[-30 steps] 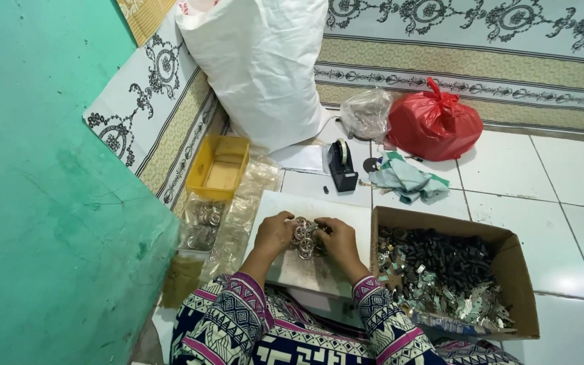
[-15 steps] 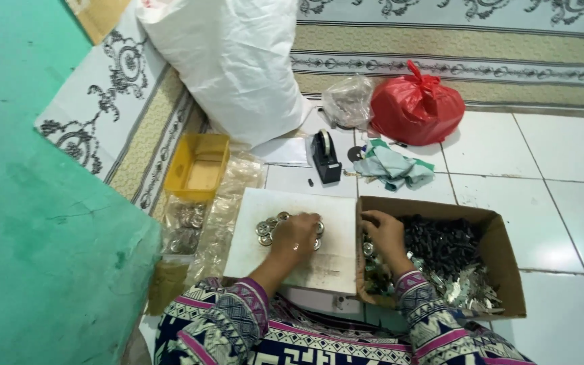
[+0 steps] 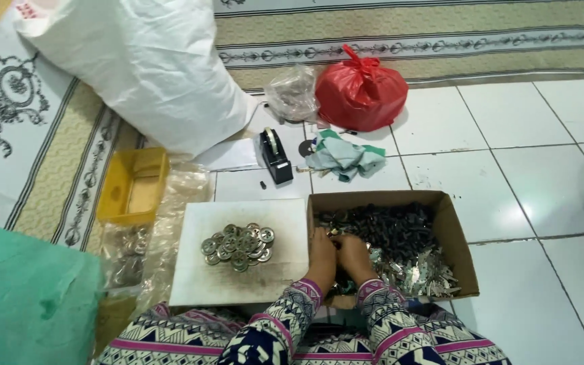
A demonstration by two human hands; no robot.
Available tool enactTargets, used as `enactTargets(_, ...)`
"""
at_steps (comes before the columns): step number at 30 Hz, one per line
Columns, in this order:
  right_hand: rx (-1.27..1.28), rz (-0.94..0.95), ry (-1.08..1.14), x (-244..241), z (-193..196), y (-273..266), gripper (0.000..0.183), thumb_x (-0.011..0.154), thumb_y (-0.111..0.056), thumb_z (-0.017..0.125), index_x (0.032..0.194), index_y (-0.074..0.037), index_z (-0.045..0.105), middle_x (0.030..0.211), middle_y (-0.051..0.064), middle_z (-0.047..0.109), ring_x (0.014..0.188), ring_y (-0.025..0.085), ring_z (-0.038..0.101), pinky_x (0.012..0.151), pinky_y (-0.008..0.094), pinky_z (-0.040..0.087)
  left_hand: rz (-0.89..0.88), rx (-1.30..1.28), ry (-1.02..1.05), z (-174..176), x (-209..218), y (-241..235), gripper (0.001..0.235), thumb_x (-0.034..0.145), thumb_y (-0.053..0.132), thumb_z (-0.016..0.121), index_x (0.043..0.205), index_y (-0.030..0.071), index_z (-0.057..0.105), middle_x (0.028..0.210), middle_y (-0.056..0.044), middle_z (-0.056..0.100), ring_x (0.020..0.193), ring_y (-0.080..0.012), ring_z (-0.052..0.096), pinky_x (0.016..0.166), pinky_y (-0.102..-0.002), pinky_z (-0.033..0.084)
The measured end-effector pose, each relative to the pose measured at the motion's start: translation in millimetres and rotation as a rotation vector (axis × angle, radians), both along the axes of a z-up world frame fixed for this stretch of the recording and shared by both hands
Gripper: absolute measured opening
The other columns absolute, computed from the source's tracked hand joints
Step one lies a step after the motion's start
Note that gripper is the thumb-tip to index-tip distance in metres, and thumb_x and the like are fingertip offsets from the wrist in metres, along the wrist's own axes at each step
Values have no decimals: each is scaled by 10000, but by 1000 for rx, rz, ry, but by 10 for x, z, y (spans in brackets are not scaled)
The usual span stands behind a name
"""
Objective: Sorting and bagging small decorative metal components into plastic bags on the floor.
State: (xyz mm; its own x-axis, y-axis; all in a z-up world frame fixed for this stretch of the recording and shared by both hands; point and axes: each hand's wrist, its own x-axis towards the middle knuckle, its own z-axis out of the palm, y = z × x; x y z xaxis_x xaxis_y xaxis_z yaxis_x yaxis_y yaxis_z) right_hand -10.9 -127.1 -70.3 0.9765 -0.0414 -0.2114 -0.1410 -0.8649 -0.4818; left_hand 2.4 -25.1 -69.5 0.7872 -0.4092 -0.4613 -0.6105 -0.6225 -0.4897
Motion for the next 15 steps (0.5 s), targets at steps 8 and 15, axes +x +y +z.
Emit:
enactTargets(8,-5,115,-49,140,36,-24,254,828,-148,719,1068,-126,800,1036,140,735,1049,343,692,875,440,591,23,40,105,875,-218,44,207,1030,228,504,1152,162,657,1164,-18,631,1078,-216,506,988,-471,214)
enactTargets(15,337,-71,134,413,-78,-344,182,764,-126,813,939,-81,797,904,158,766,902,336,739,763,431,603,132,-320,-57,450,-149,-25,107,999,216,574,1030,174,667,925,20,690,891,-185,587,803,-391,290)
